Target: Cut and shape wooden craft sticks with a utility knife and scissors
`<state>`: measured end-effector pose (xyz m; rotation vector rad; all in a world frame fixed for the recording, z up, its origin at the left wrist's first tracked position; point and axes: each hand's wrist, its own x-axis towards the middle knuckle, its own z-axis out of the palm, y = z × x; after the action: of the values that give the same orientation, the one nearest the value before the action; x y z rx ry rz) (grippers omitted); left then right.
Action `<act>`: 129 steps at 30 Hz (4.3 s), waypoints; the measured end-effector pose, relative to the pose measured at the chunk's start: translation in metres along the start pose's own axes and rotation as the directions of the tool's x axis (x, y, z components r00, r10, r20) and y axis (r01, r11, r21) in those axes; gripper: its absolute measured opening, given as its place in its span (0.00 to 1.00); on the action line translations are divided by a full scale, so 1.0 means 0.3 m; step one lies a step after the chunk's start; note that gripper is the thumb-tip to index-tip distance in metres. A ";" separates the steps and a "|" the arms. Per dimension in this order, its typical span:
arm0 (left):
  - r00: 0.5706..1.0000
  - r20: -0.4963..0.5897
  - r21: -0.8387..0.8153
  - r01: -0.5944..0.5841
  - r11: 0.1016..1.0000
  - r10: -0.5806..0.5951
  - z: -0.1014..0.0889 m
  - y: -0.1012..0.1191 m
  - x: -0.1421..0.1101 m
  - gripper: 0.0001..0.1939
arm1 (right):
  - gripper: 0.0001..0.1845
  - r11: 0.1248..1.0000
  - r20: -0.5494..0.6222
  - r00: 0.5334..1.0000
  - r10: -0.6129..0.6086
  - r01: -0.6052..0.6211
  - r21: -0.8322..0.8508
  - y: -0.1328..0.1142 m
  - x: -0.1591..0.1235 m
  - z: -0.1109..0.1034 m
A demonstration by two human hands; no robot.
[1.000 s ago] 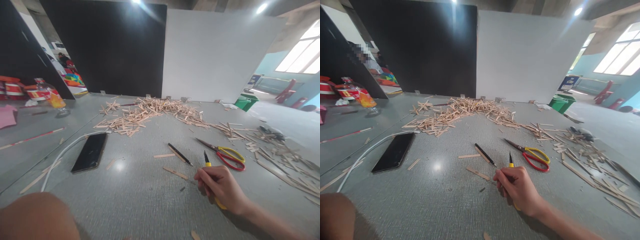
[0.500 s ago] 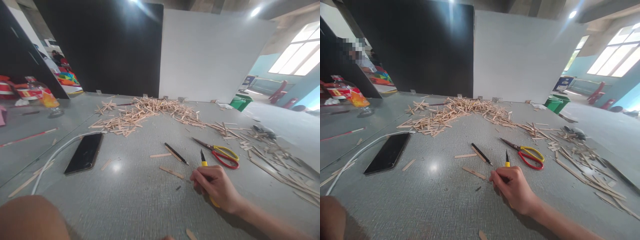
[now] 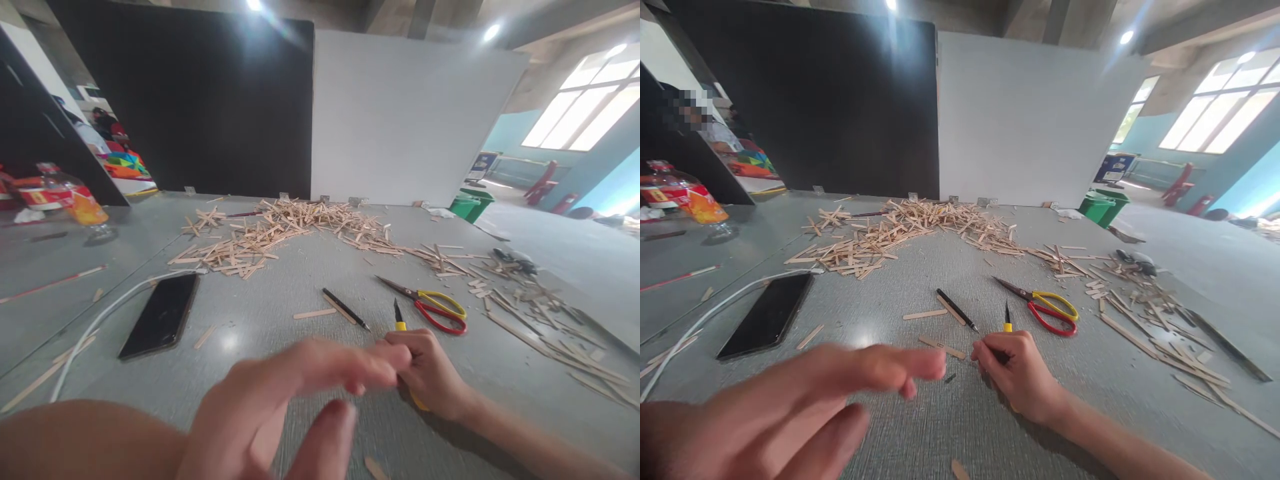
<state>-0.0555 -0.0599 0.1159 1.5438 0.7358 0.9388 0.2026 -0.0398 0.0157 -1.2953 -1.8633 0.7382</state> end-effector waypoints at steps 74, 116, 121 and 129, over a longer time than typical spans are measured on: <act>0.950 0.257 0.391 0.068 0.918 -0.180 -0.011 -0.160 0.262 0.17 | 0.21 0.371 0.180 0.924 0.337 -0.306 0.877 -0.149 -0.002 -0.042; 0.735 0.551 0.321 0.251 0.913 -0.395 -0.030 -0.158 0.257 0.16 | 0.58 0.337 0.608 0.791 -0.074 -0.554 0.761 -0.160 -0.082 0.032; 0.507 0.770 0.280 0.276 0.919 -0.387 -0.098 -0.107 0.323 0.18 | 0.58 0.347 0.609 0.786 -0.110 -0.543 0.765 -0.140 -0.048 -0.011; 0.689 0.590 0.288 0.308 0.907 -0.421 -0.031 -0.179 0.258 0.19 | 0.56 0.277 0.544 0.839 -0.031 -0.516 0.811 -0.126 -0.111 0.062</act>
<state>-0.0240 0.0203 0.0767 1.6389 0.5884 0.0091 0.1749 -0.0844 0.0267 -0.5643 -1.0173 2.1111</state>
